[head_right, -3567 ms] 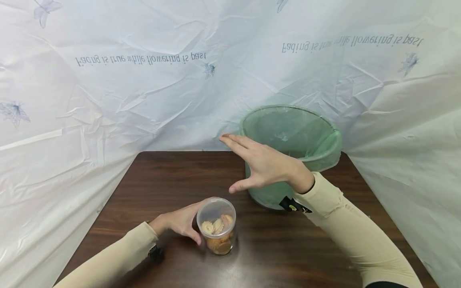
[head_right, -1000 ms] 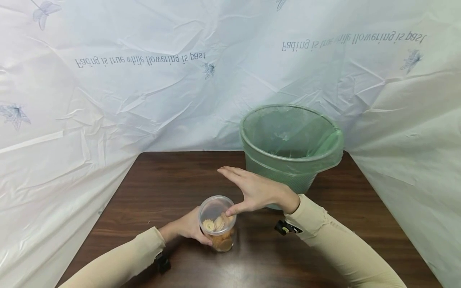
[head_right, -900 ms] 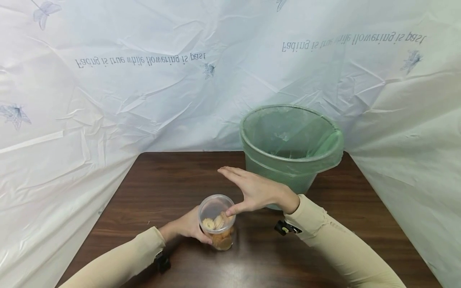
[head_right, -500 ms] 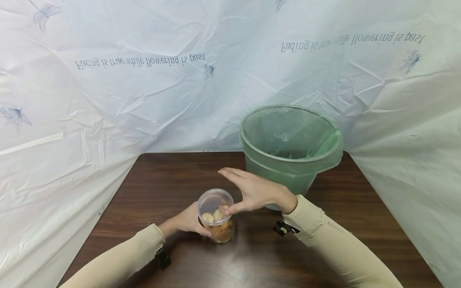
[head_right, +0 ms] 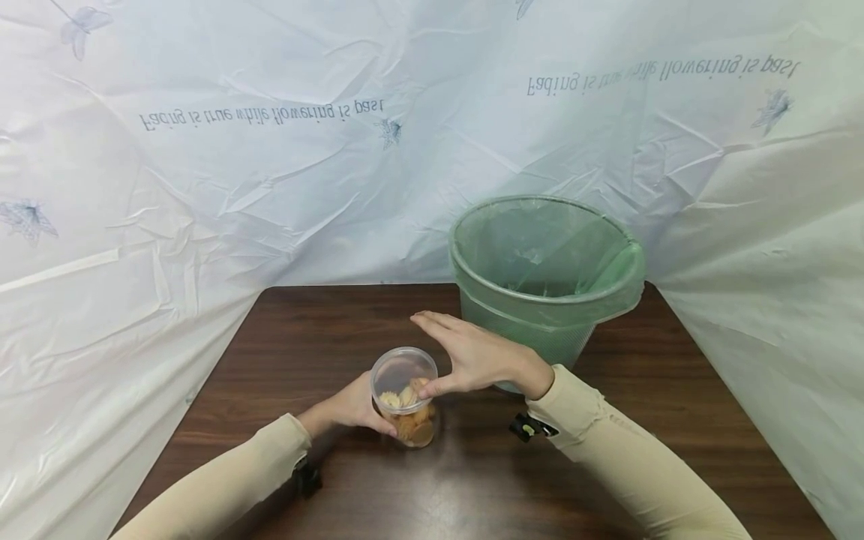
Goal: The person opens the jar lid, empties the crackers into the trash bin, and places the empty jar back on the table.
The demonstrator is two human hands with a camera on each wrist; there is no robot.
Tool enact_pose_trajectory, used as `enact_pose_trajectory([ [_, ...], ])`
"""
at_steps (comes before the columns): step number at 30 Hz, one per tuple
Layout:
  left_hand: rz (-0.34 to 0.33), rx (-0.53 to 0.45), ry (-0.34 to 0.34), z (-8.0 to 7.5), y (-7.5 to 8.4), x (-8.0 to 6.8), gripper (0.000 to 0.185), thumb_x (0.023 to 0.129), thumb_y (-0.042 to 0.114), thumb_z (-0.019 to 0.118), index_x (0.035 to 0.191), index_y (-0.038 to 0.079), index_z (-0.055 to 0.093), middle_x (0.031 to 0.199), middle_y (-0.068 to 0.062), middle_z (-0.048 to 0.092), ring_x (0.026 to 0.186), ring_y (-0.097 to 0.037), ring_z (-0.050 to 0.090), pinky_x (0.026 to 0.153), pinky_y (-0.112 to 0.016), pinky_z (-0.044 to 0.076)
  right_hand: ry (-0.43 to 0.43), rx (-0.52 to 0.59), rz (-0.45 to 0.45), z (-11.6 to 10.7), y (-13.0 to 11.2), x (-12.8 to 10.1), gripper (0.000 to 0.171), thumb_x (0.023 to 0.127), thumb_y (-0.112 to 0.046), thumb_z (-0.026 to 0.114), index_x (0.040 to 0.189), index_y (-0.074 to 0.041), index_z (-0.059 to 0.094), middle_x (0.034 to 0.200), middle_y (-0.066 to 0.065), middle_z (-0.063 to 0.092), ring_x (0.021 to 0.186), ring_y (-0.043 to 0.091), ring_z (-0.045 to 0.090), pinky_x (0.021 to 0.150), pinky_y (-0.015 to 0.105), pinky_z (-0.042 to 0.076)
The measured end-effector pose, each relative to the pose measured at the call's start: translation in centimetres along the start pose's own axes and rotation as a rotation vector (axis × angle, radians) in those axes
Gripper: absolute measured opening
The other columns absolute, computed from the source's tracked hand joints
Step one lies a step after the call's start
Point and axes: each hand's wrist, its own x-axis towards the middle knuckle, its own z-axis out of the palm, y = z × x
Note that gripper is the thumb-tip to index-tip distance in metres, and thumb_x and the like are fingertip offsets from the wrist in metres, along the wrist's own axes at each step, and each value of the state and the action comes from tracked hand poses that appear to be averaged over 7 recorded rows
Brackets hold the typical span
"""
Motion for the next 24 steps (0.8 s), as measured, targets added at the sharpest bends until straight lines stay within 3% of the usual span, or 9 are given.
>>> enact_pose_trajectory([
  [9, -0.046, 0.009, 0.012, -0.3, 0.0, 0.0, 0.100, 0.061, 0.008, 0.092, 0.144, 0.004, 0.035, 0.134, -0.014, 0.055, 0.121, -0.031, 0.055, 0.103, -0.050, 0.045, 0.015, 0.019, 0.020, 0.3, 0.4, 0.1, 0.106, 0.077, -0.064, 0.071, 0.153, -0.007, 0.026, 0.156, 0.013, 0.031, 0.143, 0.027, 0.033, 0.111, 0.046, 0.039],
  [16, -0.032, 0.011, -0.010, -0.4, 2.3, 0.2, 0.096, 0.064, 0.003, 0.089, 0.140, -0.010, 0.034, 0.131, -0.027, 0.054, 0.118, -0.041, 0.055, 0.100, -0.056, 0.045, 0.002, 0.049, 0.049, 1.3, 0.6, -0.1, 0.107, 0.076, -0.065, 0.071, 0.154, -0.008, 0.025, 0.157, 0.013, 0.030, 0.144, 0.028, 0.032, 0.110, 0.048, 0.039],
  [21, -0.050, -0.009, -0.011, -0.5, 3.4, 0.4, 0.094, 0.064, 0.002, 0.088, 0.139, -0.011, 0.034, 0.131, -0.027, 0.053, 0.118, -0.041, 0.055, 0.100, -0.057, 0.045, -0.008, 0.064, 0.073, 1.8, 0.7, -0.1, 0.108, 0.076, -0.067, 0.070, 0.155, -0.009, 0.023, 0.158, 0.012, 0.028, 0.145, 0.028, 0.030, 0.111, 0.049, 0.037],
  [24, -0.030, -0.005, -0.002, -0.5, 3.3, 0.4, 0.093, 0.064, 0.004, 0.089, 0.139, -0.010, 0.035, 0.130, -0.026, 0.055, 0.117, -0.037, 0.056, 0.100, -0.054, 0.046, -0.009, 0.075, 0.084, 1.9, 0.7, -0.2, 0.108, 0.076, -0.066, 0.071, 0.155, -0.010, 0.022, 0.159, 0.013, 0.027, 0.146, 0.029, 0.028, 0.111, 0.050, 0.037],
])
